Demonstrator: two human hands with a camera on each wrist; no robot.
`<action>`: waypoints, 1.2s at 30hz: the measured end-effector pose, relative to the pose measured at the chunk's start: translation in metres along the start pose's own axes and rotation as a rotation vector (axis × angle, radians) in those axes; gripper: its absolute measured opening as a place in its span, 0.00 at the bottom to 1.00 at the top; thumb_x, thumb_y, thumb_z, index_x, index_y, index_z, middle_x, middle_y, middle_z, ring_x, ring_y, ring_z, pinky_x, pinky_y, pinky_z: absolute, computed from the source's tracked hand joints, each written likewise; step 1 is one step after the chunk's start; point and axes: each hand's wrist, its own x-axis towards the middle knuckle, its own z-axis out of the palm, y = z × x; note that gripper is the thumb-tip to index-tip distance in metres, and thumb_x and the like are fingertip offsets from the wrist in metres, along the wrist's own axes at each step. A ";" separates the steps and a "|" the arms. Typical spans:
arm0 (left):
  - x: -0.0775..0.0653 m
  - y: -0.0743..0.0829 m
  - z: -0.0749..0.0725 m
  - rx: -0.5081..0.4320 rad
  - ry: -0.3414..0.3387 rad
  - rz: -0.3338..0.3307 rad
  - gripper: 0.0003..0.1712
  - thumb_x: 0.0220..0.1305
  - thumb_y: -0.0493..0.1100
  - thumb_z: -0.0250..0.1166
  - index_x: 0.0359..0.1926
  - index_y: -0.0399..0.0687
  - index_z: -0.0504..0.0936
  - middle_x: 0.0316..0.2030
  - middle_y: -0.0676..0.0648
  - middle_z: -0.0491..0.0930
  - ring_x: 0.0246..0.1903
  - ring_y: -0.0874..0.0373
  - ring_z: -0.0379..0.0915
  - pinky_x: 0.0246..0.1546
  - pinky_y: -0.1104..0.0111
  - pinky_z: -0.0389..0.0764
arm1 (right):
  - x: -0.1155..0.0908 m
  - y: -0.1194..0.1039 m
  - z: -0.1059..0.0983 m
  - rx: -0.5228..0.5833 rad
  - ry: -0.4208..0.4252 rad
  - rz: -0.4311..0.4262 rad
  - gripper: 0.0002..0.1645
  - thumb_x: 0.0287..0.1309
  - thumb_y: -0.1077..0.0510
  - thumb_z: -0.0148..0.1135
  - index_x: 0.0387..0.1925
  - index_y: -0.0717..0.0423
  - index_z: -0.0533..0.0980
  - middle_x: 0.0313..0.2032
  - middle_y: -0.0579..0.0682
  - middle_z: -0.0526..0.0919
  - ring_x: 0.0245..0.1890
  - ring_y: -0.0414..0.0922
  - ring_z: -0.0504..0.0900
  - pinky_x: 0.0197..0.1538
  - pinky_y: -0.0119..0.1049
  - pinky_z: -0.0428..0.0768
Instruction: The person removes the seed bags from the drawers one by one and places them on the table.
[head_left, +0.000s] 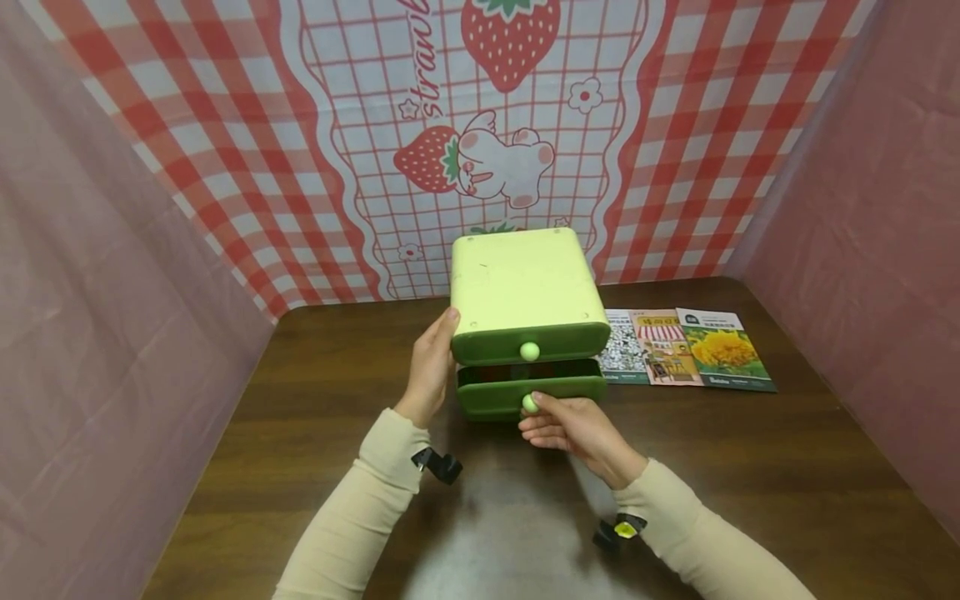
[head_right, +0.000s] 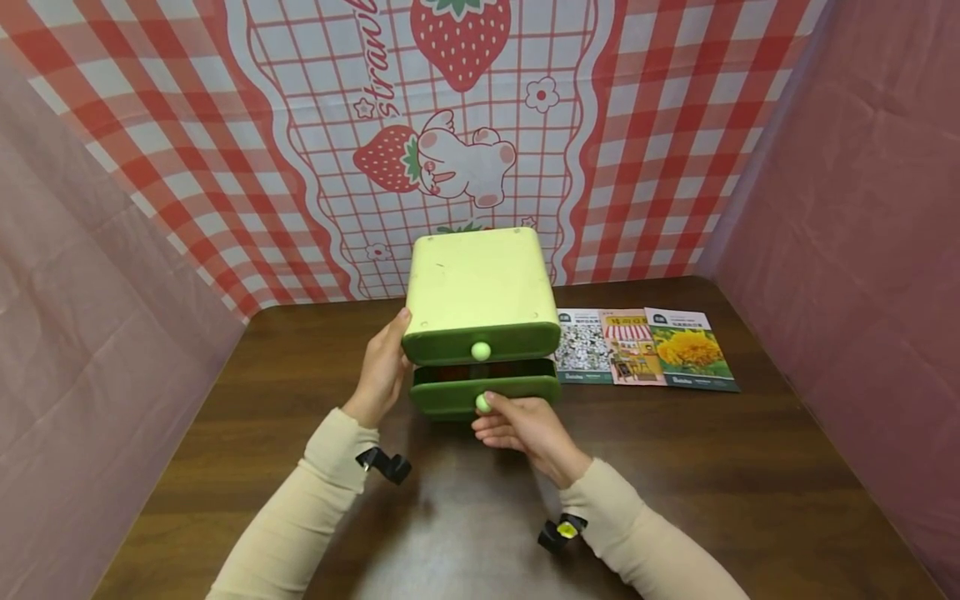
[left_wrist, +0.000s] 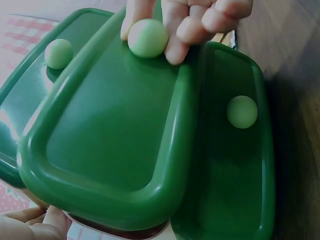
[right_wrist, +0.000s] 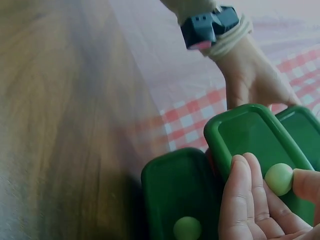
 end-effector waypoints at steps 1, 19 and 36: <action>0.000 0.000 0.000 0.001 -0.001 0.004 0.36 0.71 0.59 0.55 0.71 0.45 0.65 0.70 0.45 0.67 0.59 0.47 0.74 0.52 0.63 0.83 | -0.002 0.001 0.001 -0.001 -0.002 -0.002 0.34 0.64 0.41 0.60 0.51 0.69 0.77 0.32 0.49 0.88 0.34 0.41 0.88 0.44 0.34 0.87; 0.000 0.002 0.000 0.010 -0.011 0.004 0.35 0.71 0.59 0.54 0.71 0.45 0.65 0.71 0.46 0.66 0.63 0.49 0.71 0.62 0.58 0.76 | -0.036 0.012 0.007 -0.016 -0.014 -0.007 0.31 0.67 0.43 0.58 0.50 0.70 0.78 0.31 0.49 0.89 0.33 0.41 0.88 0.42 0.34 0.87; 0.000 0.000 -0.001 0.005 -0.005 -0.004 0.35 0.72 0.58 0.55 0.71 0.44 0.65 0.71 0.46 0.65 0.66 0.49 0.67 0.66 0.57 0.72 | -0.064 0.025 0.011 0.025 -0.062 -0.006 0.24 0.68 0.46 0.57 0.46 0.64 0.82 0.34 0.51 0.89 0.34 0.43 0.89 0.42 0.37 0.87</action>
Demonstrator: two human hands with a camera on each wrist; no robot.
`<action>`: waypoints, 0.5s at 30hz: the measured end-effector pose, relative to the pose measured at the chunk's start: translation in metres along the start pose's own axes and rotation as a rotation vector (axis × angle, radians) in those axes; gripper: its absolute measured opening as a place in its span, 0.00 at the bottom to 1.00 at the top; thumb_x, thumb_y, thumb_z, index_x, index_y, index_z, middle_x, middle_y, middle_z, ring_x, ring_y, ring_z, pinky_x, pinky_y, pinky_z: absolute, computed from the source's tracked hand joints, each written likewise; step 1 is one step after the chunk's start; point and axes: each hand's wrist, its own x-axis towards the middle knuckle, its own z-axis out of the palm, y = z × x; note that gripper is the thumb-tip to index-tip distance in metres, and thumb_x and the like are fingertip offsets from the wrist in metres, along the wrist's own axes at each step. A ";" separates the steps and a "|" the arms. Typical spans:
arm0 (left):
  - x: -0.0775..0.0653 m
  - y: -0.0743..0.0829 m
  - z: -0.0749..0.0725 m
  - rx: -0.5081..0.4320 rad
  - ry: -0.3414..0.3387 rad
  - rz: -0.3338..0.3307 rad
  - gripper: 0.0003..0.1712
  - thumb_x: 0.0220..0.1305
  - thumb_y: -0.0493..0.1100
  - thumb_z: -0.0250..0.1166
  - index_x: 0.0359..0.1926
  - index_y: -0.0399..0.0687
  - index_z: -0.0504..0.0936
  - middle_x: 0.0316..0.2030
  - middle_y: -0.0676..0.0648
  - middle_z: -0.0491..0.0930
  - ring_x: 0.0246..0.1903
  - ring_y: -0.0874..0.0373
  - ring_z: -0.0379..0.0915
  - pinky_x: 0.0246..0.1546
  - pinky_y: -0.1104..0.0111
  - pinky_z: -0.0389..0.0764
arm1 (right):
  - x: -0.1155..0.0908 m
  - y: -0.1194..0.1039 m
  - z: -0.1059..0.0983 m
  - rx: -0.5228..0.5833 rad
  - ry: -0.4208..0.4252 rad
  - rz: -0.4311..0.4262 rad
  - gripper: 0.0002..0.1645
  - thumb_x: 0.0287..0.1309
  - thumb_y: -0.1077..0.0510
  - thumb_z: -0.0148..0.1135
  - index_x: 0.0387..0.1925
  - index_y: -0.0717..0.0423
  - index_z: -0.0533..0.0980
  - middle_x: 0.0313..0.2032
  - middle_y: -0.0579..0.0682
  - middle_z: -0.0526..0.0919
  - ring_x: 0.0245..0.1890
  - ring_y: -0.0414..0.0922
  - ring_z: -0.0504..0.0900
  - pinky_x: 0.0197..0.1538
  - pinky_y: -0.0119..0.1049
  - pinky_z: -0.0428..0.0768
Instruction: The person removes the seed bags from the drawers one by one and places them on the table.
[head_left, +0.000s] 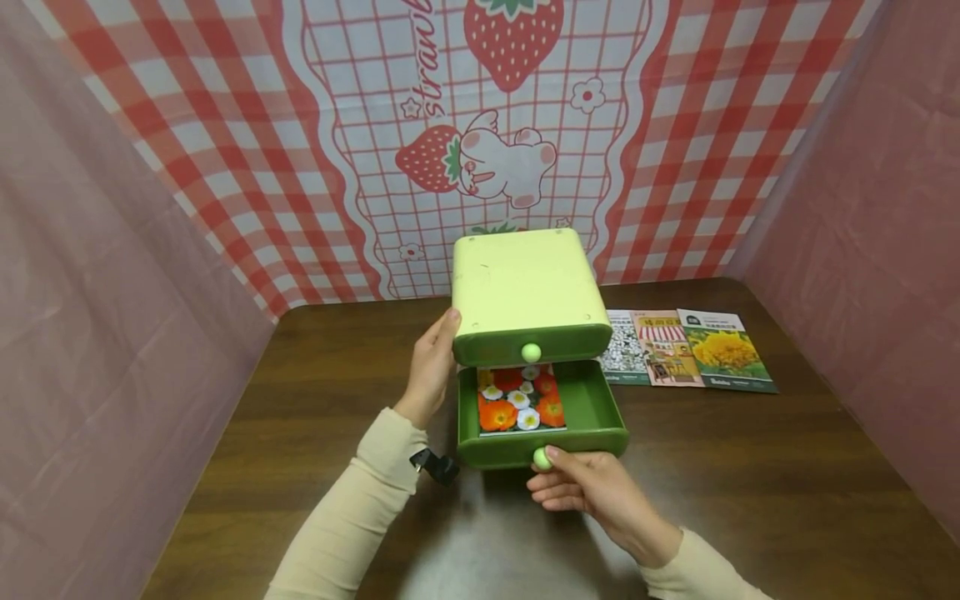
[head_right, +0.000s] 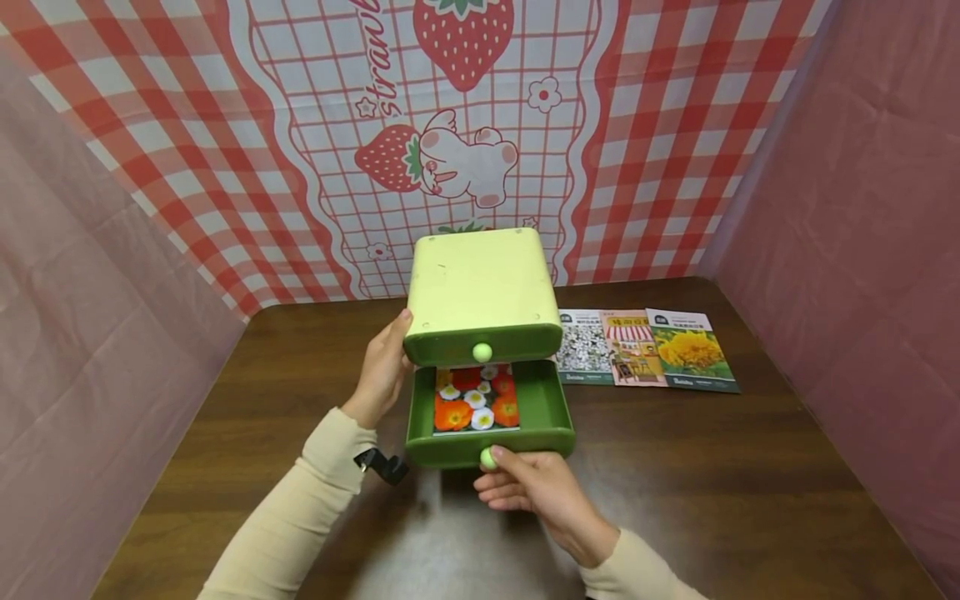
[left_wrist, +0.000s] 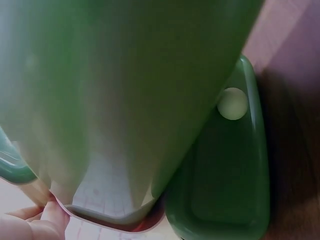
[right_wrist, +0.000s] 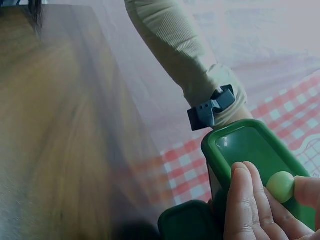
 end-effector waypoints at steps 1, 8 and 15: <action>0.000 0.000 0.000 -0.001 -0.001 0.001 0.35 0.72 0.58 0.55 0.71 0.45 0.65 0.71 0.46 0.64 0.66 0.49 0.67 0.66 0.57 0.71 | -0.001 0.001 0.000 0.002 -0.001 0.001 0.24 0.68 0.46 0.57 0.46 0.64 0.82 0.34 0.51 0.89 0.34 0.43 0.89 0.42 0.37 0.87; -0.001 0.000 0.000 -0.004 -0.005 0.005 0.35 0.72 0.58 0.55 0.72 0.45 0.65 0.72 0.46 0.64 0.67 0.50 0.67 0.66 0.57 0.71 | -0.008 0.009 0.001 0.027 -0.042 0.004 0.22 0.69 0.48 0.56 0.46 0.64 0.81 0.34 0.51 0.89 0.34 0.41 0.88 0.42 0.35 0.87; -0.001 0.000 0.000 0.002 -0.010 0.008 0.35 0.72 0.58 0.54 0.72 0.44 0.64 0.73 0.48 0.62 0.68 0.50 0.65 0.66 0.58 0.71 | -0.011 0.016 0.000 0.048 -0.051 0.019 0.20 0.69 0.49 0.56 0.45 0.62 0.81 0.34 0.50 0.89 0.34 0.41 0.88 0.43 0.35 0.87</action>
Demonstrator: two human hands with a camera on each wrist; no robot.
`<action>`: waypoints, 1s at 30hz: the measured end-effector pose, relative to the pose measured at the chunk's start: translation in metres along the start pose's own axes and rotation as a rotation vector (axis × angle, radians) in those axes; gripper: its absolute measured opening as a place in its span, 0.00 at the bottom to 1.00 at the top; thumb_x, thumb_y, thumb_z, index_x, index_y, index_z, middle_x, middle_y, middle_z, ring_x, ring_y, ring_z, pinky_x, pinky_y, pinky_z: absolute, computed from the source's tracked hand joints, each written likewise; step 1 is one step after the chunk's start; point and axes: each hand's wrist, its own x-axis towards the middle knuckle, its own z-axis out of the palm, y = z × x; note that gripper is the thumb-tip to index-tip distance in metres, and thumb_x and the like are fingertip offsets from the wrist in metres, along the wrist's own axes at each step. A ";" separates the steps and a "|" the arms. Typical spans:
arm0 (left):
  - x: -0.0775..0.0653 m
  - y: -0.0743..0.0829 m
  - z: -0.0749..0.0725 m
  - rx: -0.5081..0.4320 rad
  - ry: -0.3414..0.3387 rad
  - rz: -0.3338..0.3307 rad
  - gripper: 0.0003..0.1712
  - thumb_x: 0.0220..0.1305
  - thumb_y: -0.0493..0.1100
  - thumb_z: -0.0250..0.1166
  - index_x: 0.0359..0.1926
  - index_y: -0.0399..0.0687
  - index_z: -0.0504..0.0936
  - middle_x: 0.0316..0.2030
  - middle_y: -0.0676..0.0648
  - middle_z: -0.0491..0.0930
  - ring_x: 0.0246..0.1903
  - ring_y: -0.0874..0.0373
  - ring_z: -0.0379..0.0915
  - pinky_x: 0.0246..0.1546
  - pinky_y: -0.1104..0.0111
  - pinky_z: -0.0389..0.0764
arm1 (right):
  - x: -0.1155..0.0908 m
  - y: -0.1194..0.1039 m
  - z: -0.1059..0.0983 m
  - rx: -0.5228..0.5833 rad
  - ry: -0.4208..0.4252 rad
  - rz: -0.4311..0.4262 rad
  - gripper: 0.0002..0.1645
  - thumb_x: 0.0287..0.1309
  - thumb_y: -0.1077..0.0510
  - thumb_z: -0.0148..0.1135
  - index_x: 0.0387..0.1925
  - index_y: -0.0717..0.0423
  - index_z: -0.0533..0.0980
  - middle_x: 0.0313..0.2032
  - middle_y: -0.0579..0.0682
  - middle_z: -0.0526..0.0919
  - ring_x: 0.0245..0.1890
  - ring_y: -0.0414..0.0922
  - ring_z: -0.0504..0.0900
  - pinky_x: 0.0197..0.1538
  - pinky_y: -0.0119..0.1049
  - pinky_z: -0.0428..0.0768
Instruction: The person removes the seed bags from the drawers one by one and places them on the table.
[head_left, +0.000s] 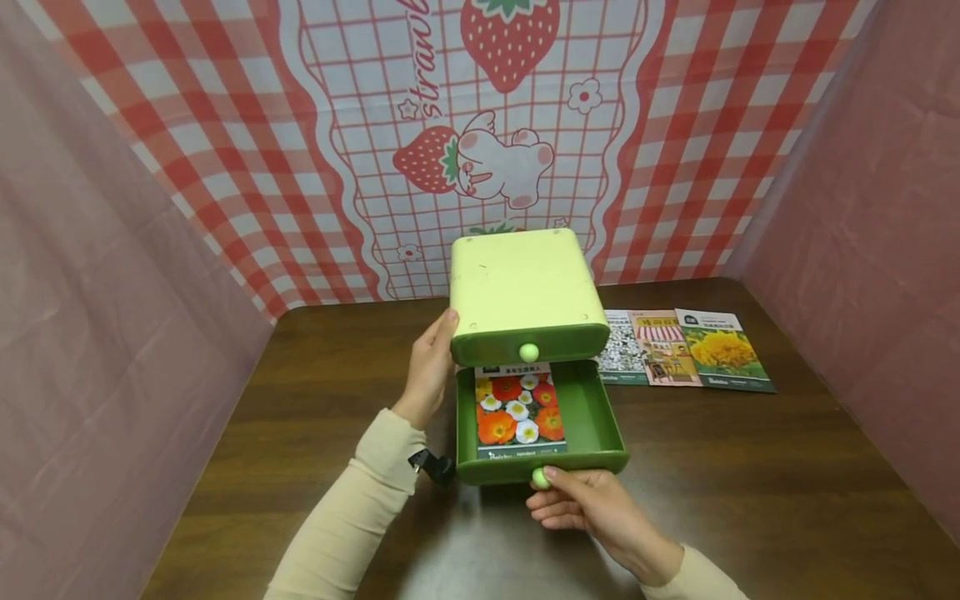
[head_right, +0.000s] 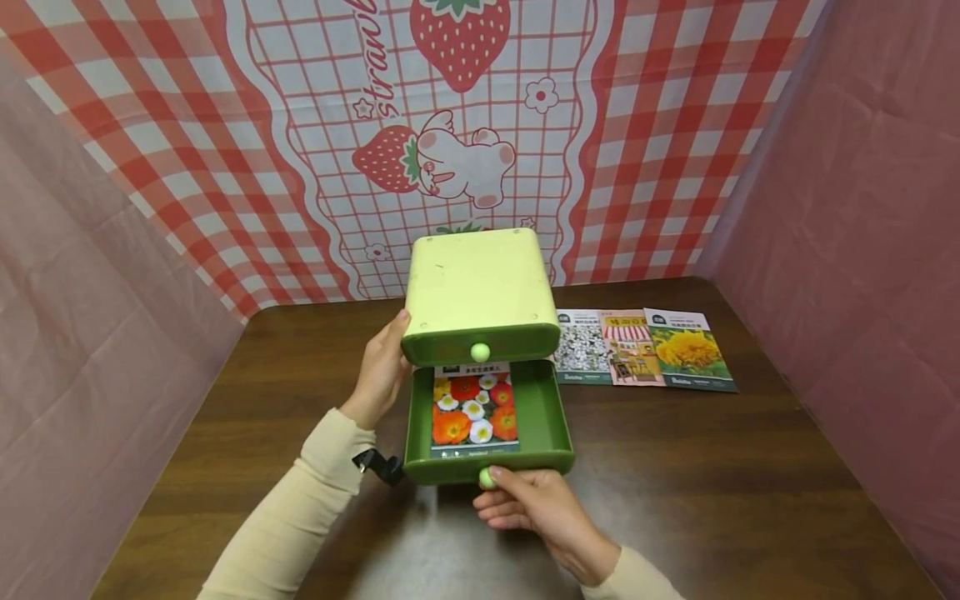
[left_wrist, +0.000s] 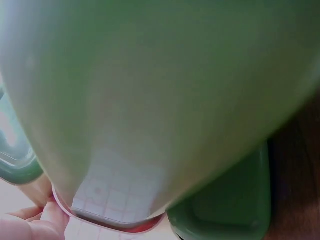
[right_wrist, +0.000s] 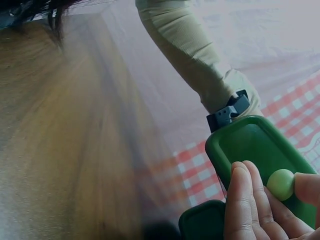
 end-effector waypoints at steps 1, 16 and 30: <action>0.000 0.000 0.000 -0.001 -0.001 0.000 0.36 0.72 0.59 0.54 0.72 0.44 0.64 0.73 0.49 0.62 0.68 0.50 0.65 0.66 0.58 0.71 | 0.000 0.001 0.000 0.002 0.001 0.005 0.20 0.69 0.49 0.56 0.46 0.63 0.81 0.34 0.50 0.89 0.35 0.41 0.88 0.43 0.35 0.87; 0.001 0.001 0.000 -0.001 -0.011 -0.006 0.37 0.72 0.59 0.54 0.72 0.43 0.63 0.73 0.48 0.61 0.70 0.51 0.61 0.69 0.57 0.68 | 0.002 0.015 -0.004 -0.013 -0.003 0.041 0.22 0.69 0.49 0.55 0.47 0.65 0.79 0.35 0.53 0.89 0.34 0.42 0.88 0.43 0.35 0.87; 0.001 0.001 -0.001 0.019 -0.022 0.003 0.37 0.72 0.60 0.53 0.72 0.43 0.63 0.73 0.48 0.61 0.71 0.50 0.60 0.69 0.56 0.67 | -0.001 0.012 -0.005 -0.017 -0.060 0.078 0.28 0.69 0.46 0.55 0.47 0.71 0.79 0.32 0.52 0.89 0.31 0.40 0.88 0.40 0.35 0.87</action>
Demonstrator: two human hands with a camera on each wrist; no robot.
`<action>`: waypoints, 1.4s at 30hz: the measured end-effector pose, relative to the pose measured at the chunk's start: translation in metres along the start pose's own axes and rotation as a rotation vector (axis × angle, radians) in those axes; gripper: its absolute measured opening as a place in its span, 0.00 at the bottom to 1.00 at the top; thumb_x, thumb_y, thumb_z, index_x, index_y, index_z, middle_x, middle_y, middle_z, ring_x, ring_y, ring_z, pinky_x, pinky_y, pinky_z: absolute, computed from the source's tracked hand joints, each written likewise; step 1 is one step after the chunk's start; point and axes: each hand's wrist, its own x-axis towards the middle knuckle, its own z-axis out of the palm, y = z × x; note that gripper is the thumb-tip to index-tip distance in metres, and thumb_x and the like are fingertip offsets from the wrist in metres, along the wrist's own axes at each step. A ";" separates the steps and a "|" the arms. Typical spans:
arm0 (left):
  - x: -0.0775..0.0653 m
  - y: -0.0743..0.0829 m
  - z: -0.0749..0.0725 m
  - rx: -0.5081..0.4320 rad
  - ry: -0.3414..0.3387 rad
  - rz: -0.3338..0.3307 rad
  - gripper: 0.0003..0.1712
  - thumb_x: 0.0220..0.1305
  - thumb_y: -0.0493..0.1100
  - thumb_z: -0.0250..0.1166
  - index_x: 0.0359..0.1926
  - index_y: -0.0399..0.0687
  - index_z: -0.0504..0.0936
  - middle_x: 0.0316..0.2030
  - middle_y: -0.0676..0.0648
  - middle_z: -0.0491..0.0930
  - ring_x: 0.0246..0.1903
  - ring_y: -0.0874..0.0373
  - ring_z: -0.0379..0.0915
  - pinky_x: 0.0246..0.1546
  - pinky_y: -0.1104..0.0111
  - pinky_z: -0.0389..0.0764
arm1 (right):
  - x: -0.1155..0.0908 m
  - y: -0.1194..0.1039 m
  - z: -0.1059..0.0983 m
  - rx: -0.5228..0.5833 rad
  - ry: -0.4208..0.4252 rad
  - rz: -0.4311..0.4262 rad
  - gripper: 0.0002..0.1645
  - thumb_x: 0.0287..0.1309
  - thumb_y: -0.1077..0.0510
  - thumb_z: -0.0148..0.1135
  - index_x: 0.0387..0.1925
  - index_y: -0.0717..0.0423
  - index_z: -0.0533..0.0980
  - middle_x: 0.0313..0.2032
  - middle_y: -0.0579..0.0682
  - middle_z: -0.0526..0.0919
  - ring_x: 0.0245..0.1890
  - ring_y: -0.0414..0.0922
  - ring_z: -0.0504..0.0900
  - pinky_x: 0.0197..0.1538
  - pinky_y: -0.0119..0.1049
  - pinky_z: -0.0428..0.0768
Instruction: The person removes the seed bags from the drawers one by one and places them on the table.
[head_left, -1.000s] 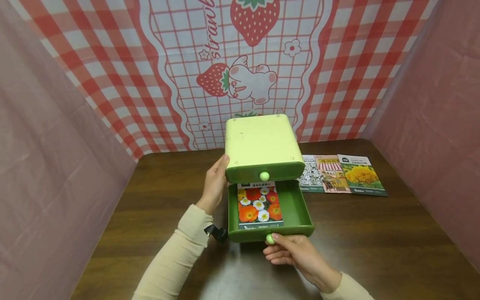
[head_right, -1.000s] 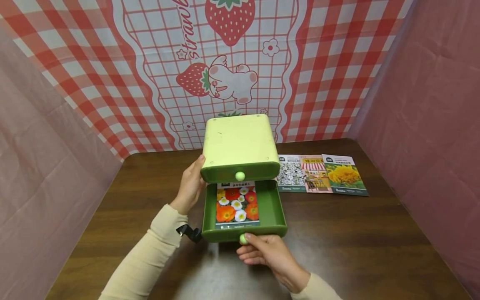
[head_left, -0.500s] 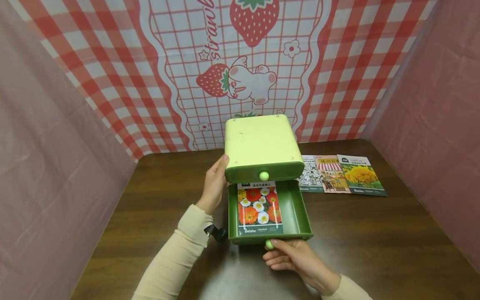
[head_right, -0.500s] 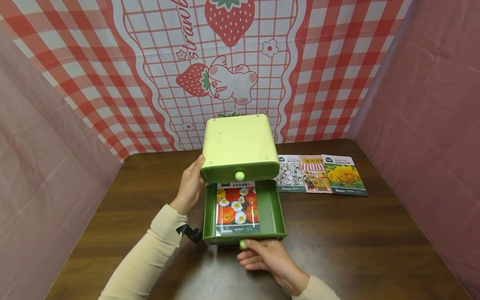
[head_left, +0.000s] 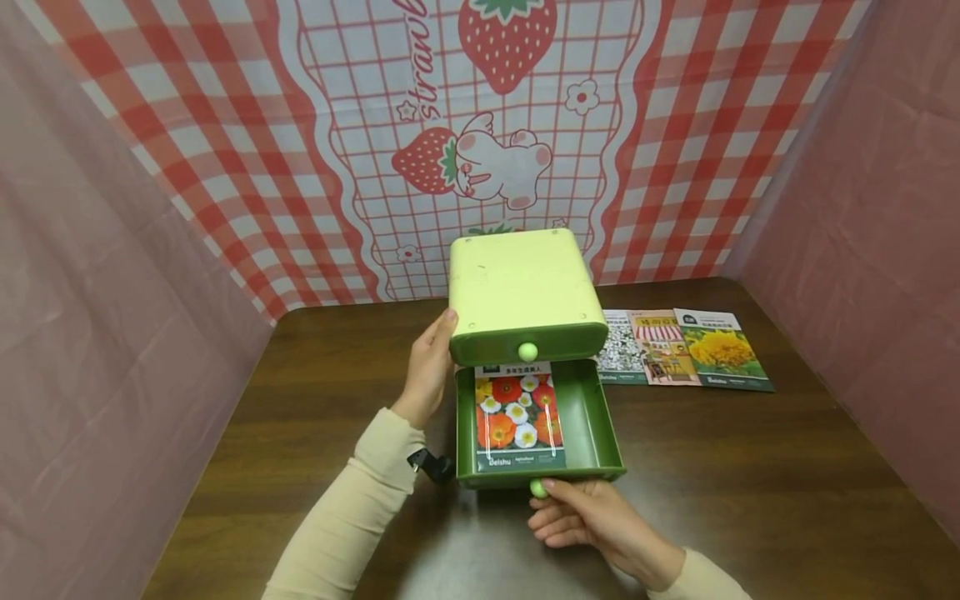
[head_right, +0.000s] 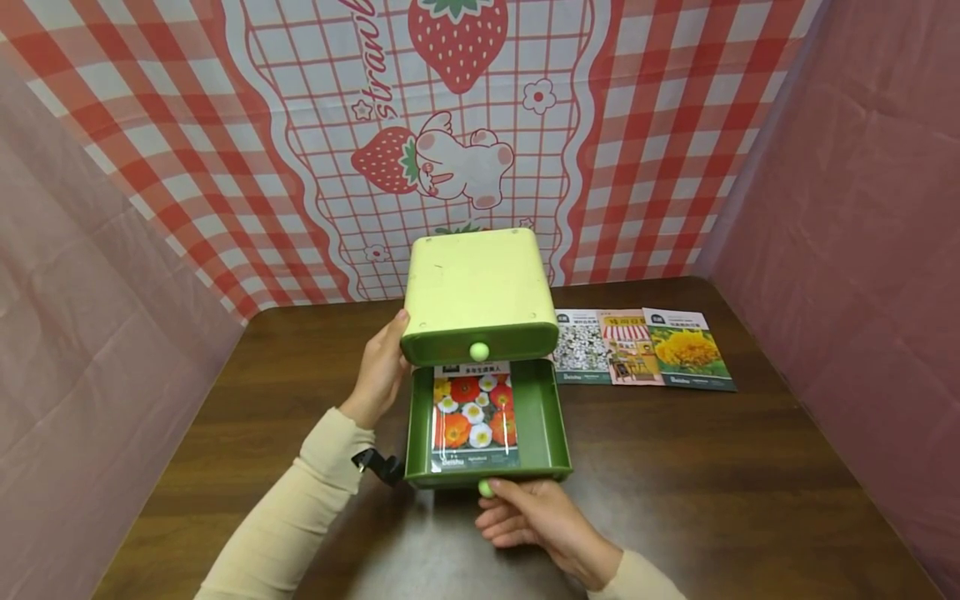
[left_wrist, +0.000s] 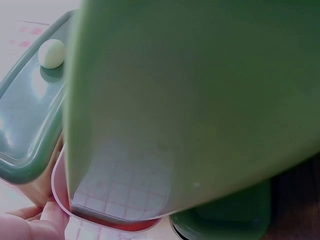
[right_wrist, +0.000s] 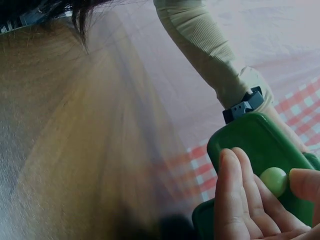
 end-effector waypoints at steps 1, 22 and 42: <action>0.000 0.000 0.000 -0.001 0.001 -0.002 0.37 0.72 0.60 0.54 0.72 0.44 0.63 0.73 0.48 0.61 0.71 0.51 0.61 0.69 0.57 0.68 | -0.001 -0.001 -0.001 -0.006 -0.012 0.004 0.29 0.69 0.46 0.55 0.47 0.72 0.78 0.32 0.52 0.89 0.30 0.40 0.88 0.39 0.34 0.87; 0.001 0.003 0.000 -0.004 -0.001 0.004 0.38 0.71 0.61 0.54 0.72 0.43 0.63 0.73 0.47 0.62 0.69 0.48 0.63 0.69 0.57 0.68 | -0.032 -0.082 -0.014 -0.138 -0.042 -0.352 0.17 0.74 0.56 0.48 0.49 0.59 0.81 0.40 0.49 0.88 0.39 0.43 0.88 0.46 0.39 0.87; -0.001 0.000 -0.001 -0.012 -0.003 0.000 0.38 0.72 0.60 0.53 0.73 0.44 0.62 0.73 0.47 0.61 0.71 0.50 0.60 0.70 0.57 0.66 | 0.012 -0.134 -0.032 -0.649 0.158 -0.296 0.27 0.72 0.48 0.52 0.60 0.65 0.73 0.57 0.65 0.79 0.54 0.55 0.82 0.57 0.49 0.82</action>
